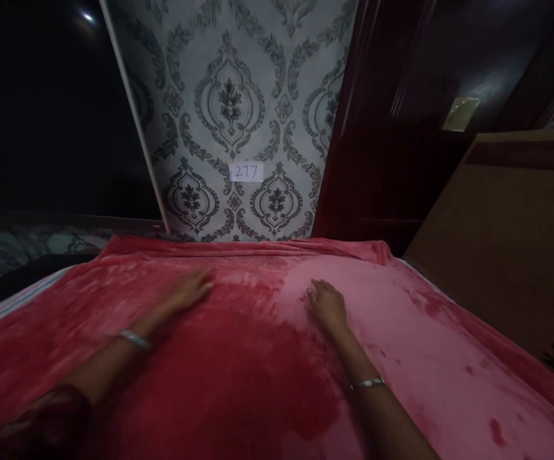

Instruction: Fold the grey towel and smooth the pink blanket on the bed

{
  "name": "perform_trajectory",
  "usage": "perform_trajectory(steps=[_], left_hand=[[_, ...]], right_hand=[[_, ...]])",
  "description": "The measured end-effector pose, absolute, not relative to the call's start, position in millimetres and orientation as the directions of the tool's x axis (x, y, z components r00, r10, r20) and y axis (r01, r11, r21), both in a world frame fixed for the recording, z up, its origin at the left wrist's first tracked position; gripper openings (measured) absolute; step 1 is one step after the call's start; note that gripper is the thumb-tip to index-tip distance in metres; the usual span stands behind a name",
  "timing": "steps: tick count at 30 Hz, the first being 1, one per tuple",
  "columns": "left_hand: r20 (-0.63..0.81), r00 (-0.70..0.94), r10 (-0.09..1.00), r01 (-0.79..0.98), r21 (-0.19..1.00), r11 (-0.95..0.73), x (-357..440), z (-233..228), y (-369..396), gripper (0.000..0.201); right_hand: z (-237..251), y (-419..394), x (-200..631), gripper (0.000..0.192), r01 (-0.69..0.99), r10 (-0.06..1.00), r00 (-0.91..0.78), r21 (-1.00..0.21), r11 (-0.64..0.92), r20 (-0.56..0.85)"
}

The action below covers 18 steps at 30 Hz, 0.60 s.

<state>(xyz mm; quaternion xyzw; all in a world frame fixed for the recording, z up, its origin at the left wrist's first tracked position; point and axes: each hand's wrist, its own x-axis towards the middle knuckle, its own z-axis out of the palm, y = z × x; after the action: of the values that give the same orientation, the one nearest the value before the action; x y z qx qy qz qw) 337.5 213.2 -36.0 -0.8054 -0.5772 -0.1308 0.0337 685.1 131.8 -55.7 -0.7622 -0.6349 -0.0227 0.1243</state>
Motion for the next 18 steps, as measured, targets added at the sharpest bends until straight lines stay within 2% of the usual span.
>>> perform_trajectory(steps=[4, 6, 9, 12, 15, 18], left_hand=[[0.098, 0.641, 0.761, 0.741, 0.180, -0.647, 440, -52, 217, 0.060], [0.047, 0.680, 0.732, 0.707, 0.225, -0.671, 481, -66, 219, 0.065], [0.070, 0.673, 0.736, 0.706, 0.234, -0.668, 494, -81, 233, 0.070], [0.069, 0.560, 0.825, 0.810, 0.162, -0.563, 437, -78, 257, 0.071], [0.078, 0.269, 0.960, 0.962, 0.028, -0.272, 340, -59, 274, 0.062], [0.153, 0.026, 0.988, 1.000, -0.008, -0.025, 264, -42, 275, 0.062]], right_hand=[[-71, 160, 668, 0.054, 0.970, 0.963, 0.229, -0.118, -0.213, 0.140], [-86, 163, 665, 0.054, 0.977, 0.970, 0.207, -0.074, -0.199, 0.130], [-100, 162, 669, 0.055, 0.981, 0.972, 0.194, -0.025, -0.193, 0.135], [-104, 163, 674, 0.056, 0.982, 0.975, 0.191, -0.010, -0.191, 0.118], [-110, 167, 679, 0.057, 0.983, 0.975, 0.183, -0.002, -0.184, 0.129], [-120, 172, 683, 0.057, 0.984, 0.972, 0.175, -0.004, -0.177, 0.159]])
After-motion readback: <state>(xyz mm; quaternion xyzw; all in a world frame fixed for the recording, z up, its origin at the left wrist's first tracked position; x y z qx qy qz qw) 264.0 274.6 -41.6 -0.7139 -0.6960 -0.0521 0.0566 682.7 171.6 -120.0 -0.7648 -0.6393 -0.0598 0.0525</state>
